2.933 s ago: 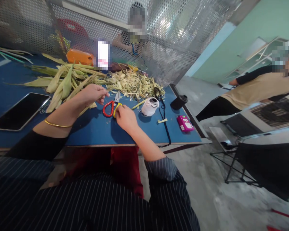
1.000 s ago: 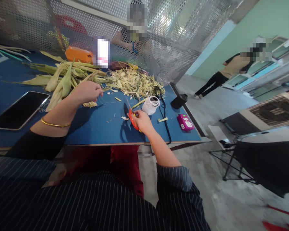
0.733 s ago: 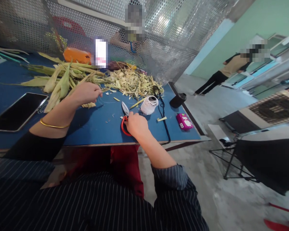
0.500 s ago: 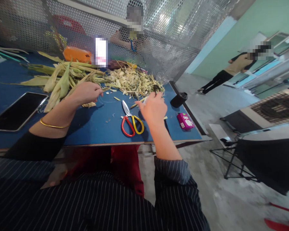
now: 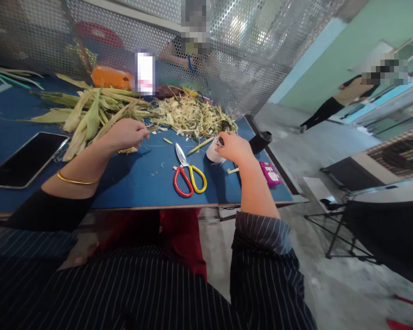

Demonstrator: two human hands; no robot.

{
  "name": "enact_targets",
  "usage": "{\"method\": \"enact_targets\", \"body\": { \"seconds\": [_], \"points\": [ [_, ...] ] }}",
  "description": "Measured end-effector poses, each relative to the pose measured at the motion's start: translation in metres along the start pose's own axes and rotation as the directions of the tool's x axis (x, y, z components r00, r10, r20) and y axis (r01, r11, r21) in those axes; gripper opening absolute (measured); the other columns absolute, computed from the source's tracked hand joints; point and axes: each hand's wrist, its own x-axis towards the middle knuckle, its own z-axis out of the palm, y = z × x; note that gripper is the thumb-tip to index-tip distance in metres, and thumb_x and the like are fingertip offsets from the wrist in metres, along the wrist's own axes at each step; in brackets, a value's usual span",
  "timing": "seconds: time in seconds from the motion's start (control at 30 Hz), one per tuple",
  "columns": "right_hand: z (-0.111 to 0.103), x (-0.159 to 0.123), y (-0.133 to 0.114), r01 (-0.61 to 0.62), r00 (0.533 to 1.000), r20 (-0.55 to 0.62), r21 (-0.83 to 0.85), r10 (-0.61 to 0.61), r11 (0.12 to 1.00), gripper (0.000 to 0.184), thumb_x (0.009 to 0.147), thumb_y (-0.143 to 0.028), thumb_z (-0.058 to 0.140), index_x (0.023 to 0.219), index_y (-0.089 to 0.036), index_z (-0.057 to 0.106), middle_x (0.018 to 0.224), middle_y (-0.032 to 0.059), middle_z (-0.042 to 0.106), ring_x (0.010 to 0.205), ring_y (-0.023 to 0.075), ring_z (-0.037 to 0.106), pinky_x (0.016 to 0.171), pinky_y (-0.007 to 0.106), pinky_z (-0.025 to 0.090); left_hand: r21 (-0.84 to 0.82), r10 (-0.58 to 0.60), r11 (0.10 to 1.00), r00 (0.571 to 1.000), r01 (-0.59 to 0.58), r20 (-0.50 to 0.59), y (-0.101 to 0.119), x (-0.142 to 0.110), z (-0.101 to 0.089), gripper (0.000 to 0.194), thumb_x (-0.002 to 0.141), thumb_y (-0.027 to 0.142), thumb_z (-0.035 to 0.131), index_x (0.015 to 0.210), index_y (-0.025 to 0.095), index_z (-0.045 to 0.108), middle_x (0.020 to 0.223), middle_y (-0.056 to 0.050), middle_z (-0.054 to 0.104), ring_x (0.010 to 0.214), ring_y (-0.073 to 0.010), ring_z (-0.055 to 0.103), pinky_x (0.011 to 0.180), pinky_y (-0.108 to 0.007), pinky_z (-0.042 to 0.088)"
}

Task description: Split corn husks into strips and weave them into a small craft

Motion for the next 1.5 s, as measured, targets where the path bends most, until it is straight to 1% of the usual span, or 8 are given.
{"method": "enact_targets", "body": {
  "seconds": [0.27,0.43,0.57,0.67,0.8,1.13,1.27,1.5],
  "points": [
    [0.008,0.0,0.006,0.1,0.993,-0.062,0.018,-0.099,0.995,0.057,0.08,-0.026,0.056,0.136,-0.022,0.047,0.136,0.0147,0.052,0.109,0.0339,0.059,0.086,0.045,0.047,-0.185,-0.026,0.982,0.998,0.037,0.064,0.006,-0.003,0.001,0.021,0.079,0.022,0.047,0.07,0.015,0.064,0.05,0.001,0.054,0.045,-0.011,0.054,0.052,-0.022,0.042],
    [0.009,-0.005,-0.025,0.182,0.925,-0.374,0.298,-0.06,0.937,0.047,0.078,-0.029,0.064,0.123,-0.014,0.06,0.129,0.0175,0.057,0.116,0.0324,0.055,0.097,0.047,0.042,-0.579,0.032,0.81,0.98,0.089,0.196,0.015,-0.011,-0.002,0.015,0.083,0.019,0.053,0.071,0.013,0.06,0.052,0.0,0.051,0.045,-0.0081,0.049,0.049,-0.02,0.042],
    [0.015,-0.001,-0.085,0.37,0.924,-0.368,0.791,-0.104,0.487,0.024,0.078,-0.035,0.066,0.096,-0.02,0.072,0.098,0.0058,0.071,0.091,0.0205,0.064,0.083,0.036,0.049,-0.771,0.111,0.623,0.961,0.133,0.255,0.02,-0.017,-0.006,0.016,0.085,0.02,0.054,0.073,0.012,0.06,0.054,0.0,0.05,0.047,-0.008,0.048,0.048,-0.019,0.044],
    [0.021,0.009,-0.122,0.148,0.96,-0.134,0.988,-0.245,0.037,0.031,0.07,-0.03,0.071,0.1,-0.02,0.069,0.099,0.0045,0.071,0.069,0.0143,0.065,0.061,0.028,0.049,-0.844,0.147,0.511,0.951,0.162,0.271,0.021,-0.018,-0.009,0.016,0.086,0.02,0.053,0.073,0.012,0.06,0.057,0.0,0.049,0.048,-0.0077,0.048,0.047,-0.019,0.043],
    [0.031,0.022,-0.142,-0.013,0.912,-0.086,0.971,-0.401,-0.239,0.031,0.064,-0.028,0.076,0.093,-0.021,0.067,0.097,0.0017,0.072,0.064,0.0101,0.065,0.057,0.022,0.05,-0.871,0.167,0.453,0.941,0.192,0.294,0.021,-0.019,-0.009,0.02,0.086,0.018,0.052,0.07,0.012,0.061,0.054,0.0,0.049,0.047,-0.0072,0.047,0.045,-0.017,0.04],
    [0.043,0.012,-0.138,0.051,0.956,-0.091,0.988,-0.279,-0.148,0.021,0.071,-0.038,0.072,0.072,-0.018,0.065,0.057,-0.0036,0.06,0.051,0.0094,0.056,0.051,0.022,0.047,-0.897,0.123,0.396,0.956,0.199,0.266,0.021,-0.015,0.019,0.018,0.087,0.018,0.054,0.072,0.012,0.062,0.059,0.002,0.048,0.046,-0.0063,0.048,0.044,-0.018,0.041],
    [0.038,0.012,-0.134,-0.039,0.954,-0.039,0.967,-0.296,-0.253,0.032,0.068,-0.047,0.074,0.075,-0.019,0.062,0.069,-0.0019,0.064,0.054,0.0097,0.059,0.049,0.022,0.047,-0.904,0.053,0.397,0.979,0.162,0.198,0.026,-0.016,0.023,0.021,0.089,0.017,0.051,0.07,0.012,0.059,0.058,0.002,0.049,0.044,-0.0057,0.048,0.045,-0.018,0.042],
    [0.035,0.013,-0.13,-0.108,0.941,-0.032,0.914,-0.337,-0.39,0.026,0.069,-0.038,0.073,0.07,-0.018,0.057,0.054,-0.008,0.047,0.039,0.0041,0.041,0.039,0.019,0.033,-0.924,0.032,0.335,0.978,0.185,0.207,0.028,-0.018,0.022,0.017,0.09,0.02,0.053,0.08,0.012,0.065,0.06,0.003,0.048,0.045,-0.0055,0.045,0.046,-0.02,0.044]
  ]
}}
